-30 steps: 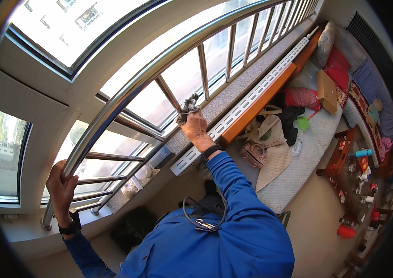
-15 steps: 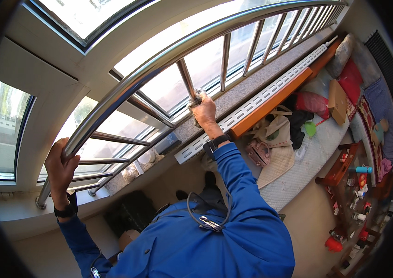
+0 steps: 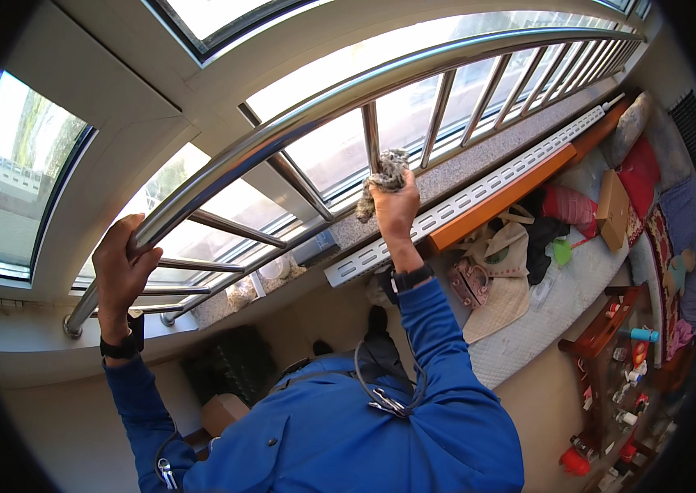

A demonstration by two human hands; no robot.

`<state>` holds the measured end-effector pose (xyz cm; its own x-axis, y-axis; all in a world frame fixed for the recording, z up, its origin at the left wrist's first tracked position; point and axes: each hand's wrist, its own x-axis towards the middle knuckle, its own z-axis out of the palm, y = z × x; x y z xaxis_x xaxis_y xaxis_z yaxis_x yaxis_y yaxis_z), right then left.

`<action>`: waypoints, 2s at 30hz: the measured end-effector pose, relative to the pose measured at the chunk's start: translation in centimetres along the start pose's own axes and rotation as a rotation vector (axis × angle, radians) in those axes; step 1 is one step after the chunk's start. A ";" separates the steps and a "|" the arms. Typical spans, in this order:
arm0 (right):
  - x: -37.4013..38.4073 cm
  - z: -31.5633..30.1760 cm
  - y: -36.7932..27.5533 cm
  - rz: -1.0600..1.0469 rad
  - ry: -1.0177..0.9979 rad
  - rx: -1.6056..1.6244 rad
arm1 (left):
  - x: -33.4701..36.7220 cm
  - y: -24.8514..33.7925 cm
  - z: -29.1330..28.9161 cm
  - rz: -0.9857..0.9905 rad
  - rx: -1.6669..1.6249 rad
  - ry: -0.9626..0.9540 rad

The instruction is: The person wipes the interior window frame and metal security bars with a cloth. They open and close the window sash while cleaning the frame edges and the horizontal and vertical bars of the security grille.

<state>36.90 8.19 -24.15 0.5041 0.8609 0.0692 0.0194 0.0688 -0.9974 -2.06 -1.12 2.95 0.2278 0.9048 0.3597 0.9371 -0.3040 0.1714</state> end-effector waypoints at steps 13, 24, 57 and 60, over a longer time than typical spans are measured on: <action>-4.7 5.8 -13.8 -0.122 -0.559 0.184 | -0.3 -0.4 0.3 0.113 -0.055 0.072; -5.1 9.0 -2.1 -0.250 -0.391 -0.066 | -0.4 -1.0 0.4 0.123 -0.007 0.063; -13.5 14.7 -12.7 -0.547 -0.419 -0.039 | -0.4 -1.2 -0.6 0.098 -0.094 0.043; -12.4 15.6 -10.5 -0.478 -0.494 -0.026 | -0.4 -1.3 -0.4 0.115 -0.105 0.073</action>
<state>16.95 4.72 -14.23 -0.0180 0.8682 0.4959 0.1661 0.4917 -0.8548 -3.45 -1.20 2.95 0.3090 0.8393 0.4472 0.8723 -0.4375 0.2184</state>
